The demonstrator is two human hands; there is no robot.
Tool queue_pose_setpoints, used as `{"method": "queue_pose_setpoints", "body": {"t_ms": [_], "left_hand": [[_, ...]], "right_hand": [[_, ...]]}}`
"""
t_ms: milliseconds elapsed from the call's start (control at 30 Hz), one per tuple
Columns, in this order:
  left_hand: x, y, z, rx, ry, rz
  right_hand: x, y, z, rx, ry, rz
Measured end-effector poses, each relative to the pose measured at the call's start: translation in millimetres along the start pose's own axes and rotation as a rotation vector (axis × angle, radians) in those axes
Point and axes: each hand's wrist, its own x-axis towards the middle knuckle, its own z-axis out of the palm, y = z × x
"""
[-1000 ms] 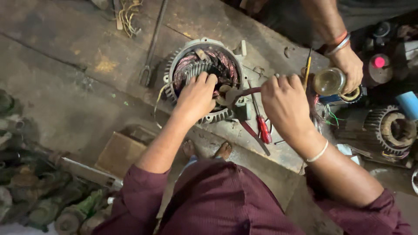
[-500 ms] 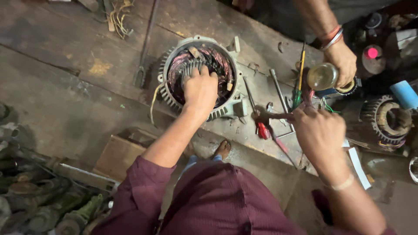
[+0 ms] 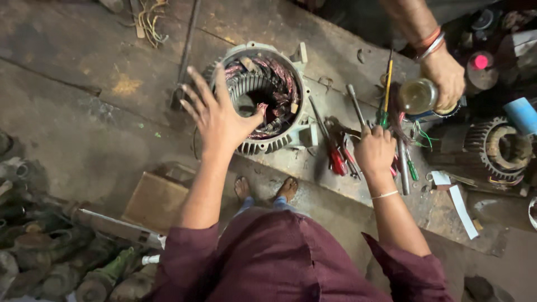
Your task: The person uses pliers and a screwdriver to adjust and remove copper windings from the stator of an electric motor. They repeatedly reposition the motor housing and use tools to pull and manipulate the internal coils.
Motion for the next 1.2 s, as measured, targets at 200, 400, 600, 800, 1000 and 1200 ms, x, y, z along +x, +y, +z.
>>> {"method": "queue_pose_setpoints", "body": {"t_ms": [200, 400, 600, 800, 1000, 1200], "left_hand": [[0.5, -8.4, 3.4, -0.012, -0.130, -0.074], [1.5, -14.4, 4.5, -0.037, -0.066, -0.089], [4.3, -17.0, 5.2, -0.093, -0.056, -0.098], [6.3, -9.1, 1.9, -0.057, -0.085, -0.135], [-6.7, -19.9, 2.8, -0.229, -0.106, -0.075], [-17.3, -89.1, 15.8, -0.984, 0.065, -0.226]], "right_hand": [[27.9, -80.1, -87.6, 0.535, 0.178, -0.236], [80.9, -147.5, -108.9, 0.362, 0.122, -0.359], [102.6, -141.2, -94.5, 0.501, -0.026, -0.408], [100.1, -142.3, -81.2, 0.540, 0.023, -0.350], [90.8, -141.2, -87.2, 0.719, 0.042, -0.355], [37.5, -114.6, -47.2, 0.983, 0.113, -0.212]]}}
